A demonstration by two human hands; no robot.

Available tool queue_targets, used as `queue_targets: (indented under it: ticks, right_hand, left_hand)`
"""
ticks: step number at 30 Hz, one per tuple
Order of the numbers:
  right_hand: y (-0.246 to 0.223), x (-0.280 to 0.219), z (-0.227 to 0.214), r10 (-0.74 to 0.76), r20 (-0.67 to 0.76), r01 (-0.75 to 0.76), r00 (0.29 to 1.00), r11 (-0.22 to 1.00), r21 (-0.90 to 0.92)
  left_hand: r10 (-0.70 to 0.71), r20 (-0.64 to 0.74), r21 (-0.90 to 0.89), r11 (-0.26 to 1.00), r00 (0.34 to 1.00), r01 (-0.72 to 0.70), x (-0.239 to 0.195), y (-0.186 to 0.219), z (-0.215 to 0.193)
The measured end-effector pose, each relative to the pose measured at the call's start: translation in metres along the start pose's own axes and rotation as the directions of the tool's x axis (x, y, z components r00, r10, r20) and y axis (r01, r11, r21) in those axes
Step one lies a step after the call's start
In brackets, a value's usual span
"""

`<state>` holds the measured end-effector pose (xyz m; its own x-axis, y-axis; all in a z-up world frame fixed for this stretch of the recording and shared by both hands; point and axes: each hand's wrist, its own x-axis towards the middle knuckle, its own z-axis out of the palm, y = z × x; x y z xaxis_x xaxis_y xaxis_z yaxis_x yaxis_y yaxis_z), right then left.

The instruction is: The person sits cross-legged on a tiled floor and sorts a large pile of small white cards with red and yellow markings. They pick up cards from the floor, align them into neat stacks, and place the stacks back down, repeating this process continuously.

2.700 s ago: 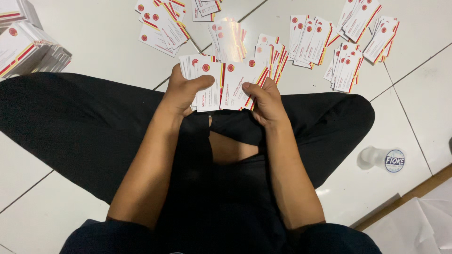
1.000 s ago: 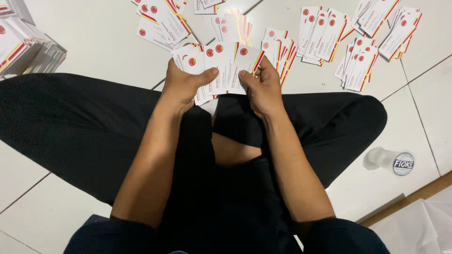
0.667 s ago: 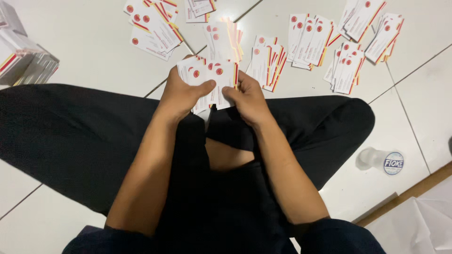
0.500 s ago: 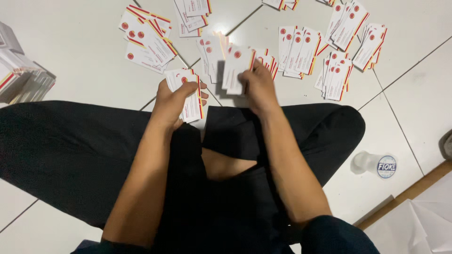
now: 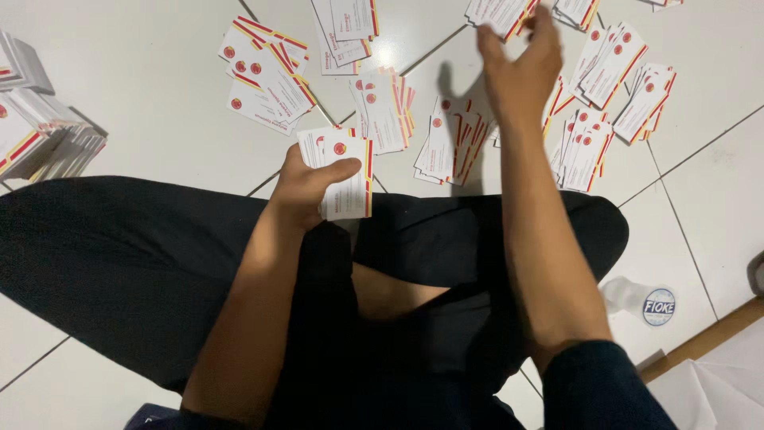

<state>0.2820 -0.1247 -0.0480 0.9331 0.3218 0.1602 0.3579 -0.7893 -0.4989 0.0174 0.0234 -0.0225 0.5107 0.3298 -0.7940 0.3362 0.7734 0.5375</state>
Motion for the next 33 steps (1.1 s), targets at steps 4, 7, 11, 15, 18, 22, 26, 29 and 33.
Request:
queue_targets:
  ticks: [4, 7, 11, 15, 18, 22, 26, 29, 33]
  right_hand:
    - [-0.063, -0.109, -0.027, -0.032, 0.546, -0.278, 0.837, 0.835, 0.475]
    - [-0.056, -0.157, -0.009, -0.094, 0.662, -0.447, 0.744, 0.666, 0.597]
    - [-0.067, -0.159, -0.029, -0.009, 0.659, -0.598, 0.752, 0.413, 0.687]
    - [-0.083, -0.164, -0.054, 0.037, 0.668, -0.656, 0.743, 0.240, 0.716]
    - [-0.077, -0.179, -0.054, -0.019, 0.707, -0.692, 0.707, 0.192, 0.696]
    - [-0.068, -0.191, -0.042, 0.064, 0.629, -0.631, 0.775, 0.141, 0.763]
    - [-0.057, -0.189, -0.041, 0.135, 0.559, -0.574, 0.818, 0.145, 0.806]
    - [-0.060, -0.189, -0.047, 0.137, 0.541, -0.554, 0.830, 0.088, 0.828]
    - [-0.033, -0.192, -0.025, 0.111, 0.537, -0.543, 0.836, 0.027, 0.839]
  left_hand:
    - [0.197, 0.133, 0.084, 0.974, 0.971, -0.209, -0.007, -0.007, 0.002]
    - [0.310, 0.221, -0.007, 0.949, 0.925, -0.317, -0.014, -0.010, 0.004]
    - [0.216, 0.199, -0.091, 0.975, 0.956, -0.201, -0.026, -0.002, 0.005]
    - [0.310, 0.274, 0.051, 0.941, 0.910, -0.336, -0.015, -0.018, -0.001]
    - [0.341, 0.280, 0.089, 0.921, 0.897, -0.378, -0.004, -0.034, -0.008]
    - [0.347, 0.263, 0.035, 0.929, 0.900, -0.368, -0.012, -0.035, -0.005]
    - [0.317, 0.232, 0.027, 0.943, 0.920, -0.332, -0.031, -0.027, -0.003]
    - [0.328, 0.238, 0.026, 0.939, 0.914, -0.343, -0.032, -0.028, 0.000]
    - [0.294, 0.209, 0.000, 0.954, 0.933, -0.301, -0.029, -0.028, -0.002]
